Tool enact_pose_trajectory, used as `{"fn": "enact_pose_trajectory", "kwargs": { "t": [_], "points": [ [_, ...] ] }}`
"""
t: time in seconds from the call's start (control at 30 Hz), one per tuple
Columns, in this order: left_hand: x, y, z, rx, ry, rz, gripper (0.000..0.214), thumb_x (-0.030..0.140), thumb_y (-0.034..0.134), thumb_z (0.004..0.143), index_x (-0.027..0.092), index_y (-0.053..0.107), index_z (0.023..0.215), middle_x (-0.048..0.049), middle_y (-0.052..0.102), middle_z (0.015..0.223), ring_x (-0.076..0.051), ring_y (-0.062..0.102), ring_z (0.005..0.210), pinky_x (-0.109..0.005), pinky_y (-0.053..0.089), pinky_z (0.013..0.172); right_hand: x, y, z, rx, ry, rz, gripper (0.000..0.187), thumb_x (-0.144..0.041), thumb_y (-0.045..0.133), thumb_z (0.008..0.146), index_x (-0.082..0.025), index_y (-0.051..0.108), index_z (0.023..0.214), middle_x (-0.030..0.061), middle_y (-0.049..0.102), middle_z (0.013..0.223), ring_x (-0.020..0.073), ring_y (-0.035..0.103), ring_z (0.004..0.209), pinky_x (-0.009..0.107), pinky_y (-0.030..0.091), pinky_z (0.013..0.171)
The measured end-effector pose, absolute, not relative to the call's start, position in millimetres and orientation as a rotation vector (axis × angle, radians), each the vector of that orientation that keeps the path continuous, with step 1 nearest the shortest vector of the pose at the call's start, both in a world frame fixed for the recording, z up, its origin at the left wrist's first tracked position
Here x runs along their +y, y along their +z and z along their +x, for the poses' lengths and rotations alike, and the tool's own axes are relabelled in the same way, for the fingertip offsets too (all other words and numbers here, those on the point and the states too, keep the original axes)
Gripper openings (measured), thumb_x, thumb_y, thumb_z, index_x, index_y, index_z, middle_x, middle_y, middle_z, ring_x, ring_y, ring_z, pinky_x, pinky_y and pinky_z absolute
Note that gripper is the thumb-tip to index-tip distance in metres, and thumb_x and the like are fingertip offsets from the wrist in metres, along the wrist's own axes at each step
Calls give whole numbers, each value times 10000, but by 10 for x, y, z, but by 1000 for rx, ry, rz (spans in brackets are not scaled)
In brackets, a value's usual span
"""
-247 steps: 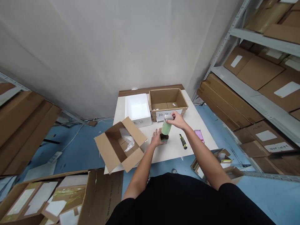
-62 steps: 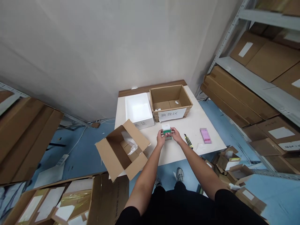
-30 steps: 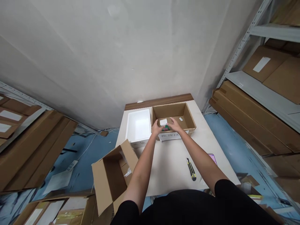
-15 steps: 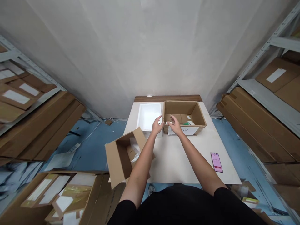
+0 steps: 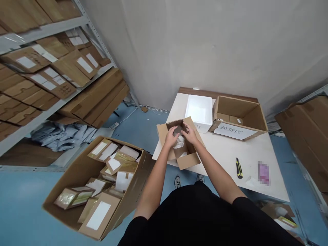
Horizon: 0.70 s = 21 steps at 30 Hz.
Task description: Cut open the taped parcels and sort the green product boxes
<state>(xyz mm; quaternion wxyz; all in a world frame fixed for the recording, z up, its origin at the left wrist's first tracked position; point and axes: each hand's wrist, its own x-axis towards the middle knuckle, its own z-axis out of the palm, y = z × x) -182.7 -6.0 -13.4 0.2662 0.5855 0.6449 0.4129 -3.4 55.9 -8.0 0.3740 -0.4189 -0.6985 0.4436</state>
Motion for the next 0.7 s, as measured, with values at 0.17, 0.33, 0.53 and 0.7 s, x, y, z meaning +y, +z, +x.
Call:
{"fn": "enact_pose_trajectory", "kwargs": {
  "t": [0.17, 0.33, 0.53, 0.7],
  "points": [
    [-784, -351, -1769, 2027, 674, 1571, 652, 458, 796, 882, 245, 651, 1481, -136, 489, 1672, -402, 285, 1629, -589, 260, 1329, 296, -259, 177, -2181, 978, -1294, 760, -432, 787, 852, -278, 574, 1566, 130, 453, 1679, 368, 348, 1598, 573, 302, 1300],
    [-1265, -594, -1455, 1969, 388, 1577, 950, 582, 994, 611, 270, 678, 1450, -95, 64, 1837, -485, 38, 1668, -643, 221, 1321, -101, -489, 706, -2489, 1094, -1701, 1064, -424, 1024, 580, -242, 604, 1541, 177, 90, 1820, 481, 63, 1664, 622, 227, 1305],
    [-1387, -775, -1340, 1886, 730, 1673, 257, 384, 950, 752, 207, 781, 831, -32, 105, 1836, -514, 92, 1655, -696, 285, 1288, -636, -779, 841, -2287, 895, -1679, 239, -235, 882, 774, -224, 791, 995, 66, 228, 1807, 363, 278, 1639, 537, 395, 1258],
    [-1648, -745, -1227, 1868, 784, 1688, 165, 239, 866, 828, 196, 725, 753, -74, 285, 1790, -495, 73, 1663, -733, 247, 1293, -850, -778, 935, -2127, 938, -1574, 110, -163, 797, 784, -258, 743, 793, -17, 483, 1685, 305, 444, 1554, 502, 457, 1229]
  ]
}}
